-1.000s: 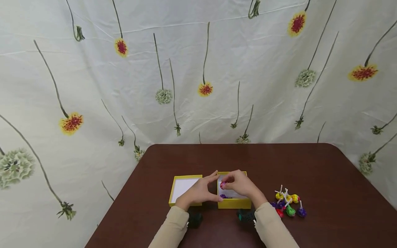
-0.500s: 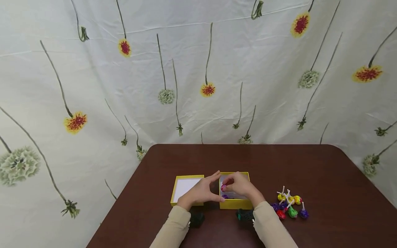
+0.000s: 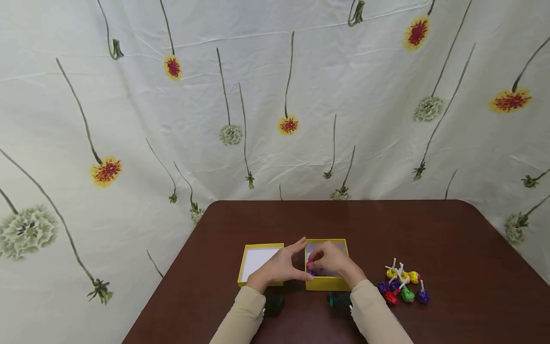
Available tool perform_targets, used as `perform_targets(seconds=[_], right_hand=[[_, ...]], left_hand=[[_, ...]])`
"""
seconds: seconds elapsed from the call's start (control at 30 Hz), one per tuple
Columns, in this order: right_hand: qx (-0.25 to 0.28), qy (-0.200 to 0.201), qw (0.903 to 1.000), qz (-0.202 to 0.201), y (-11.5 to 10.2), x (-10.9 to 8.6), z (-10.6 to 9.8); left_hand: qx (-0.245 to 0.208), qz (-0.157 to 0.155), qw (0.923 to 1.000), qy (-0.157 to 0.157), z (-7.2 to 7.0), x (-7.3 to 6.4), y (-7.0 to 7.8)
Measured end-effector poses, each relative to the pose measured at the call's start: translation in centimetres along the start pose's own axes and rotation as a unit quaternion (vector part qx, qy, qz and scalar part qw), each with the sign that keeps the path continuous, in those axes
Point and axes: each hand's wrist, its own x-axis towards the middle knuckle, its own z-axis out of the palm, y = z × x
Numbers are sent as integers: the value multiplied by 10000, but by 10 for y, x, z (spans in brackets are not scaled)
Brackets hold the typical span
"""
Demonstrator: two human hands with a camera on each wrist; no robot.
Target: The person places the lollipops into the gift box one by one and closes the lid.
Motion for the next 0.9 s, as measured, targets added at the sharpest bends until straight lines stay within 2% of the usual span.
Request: perform_targets(seconds=[0.33,0.57,0.9], right_hand=[[-296,-247,9992,-66,2,2,2],[-256,-312,9991,-127,1,1,2],[40,-222,9996,169,-2,-2,-1]], left_hand=[[23,29,10000,23,-1,0,0],[-10,-30,10000,30,-1,1,-1],[42,11,10000,12,0,1,-4]])
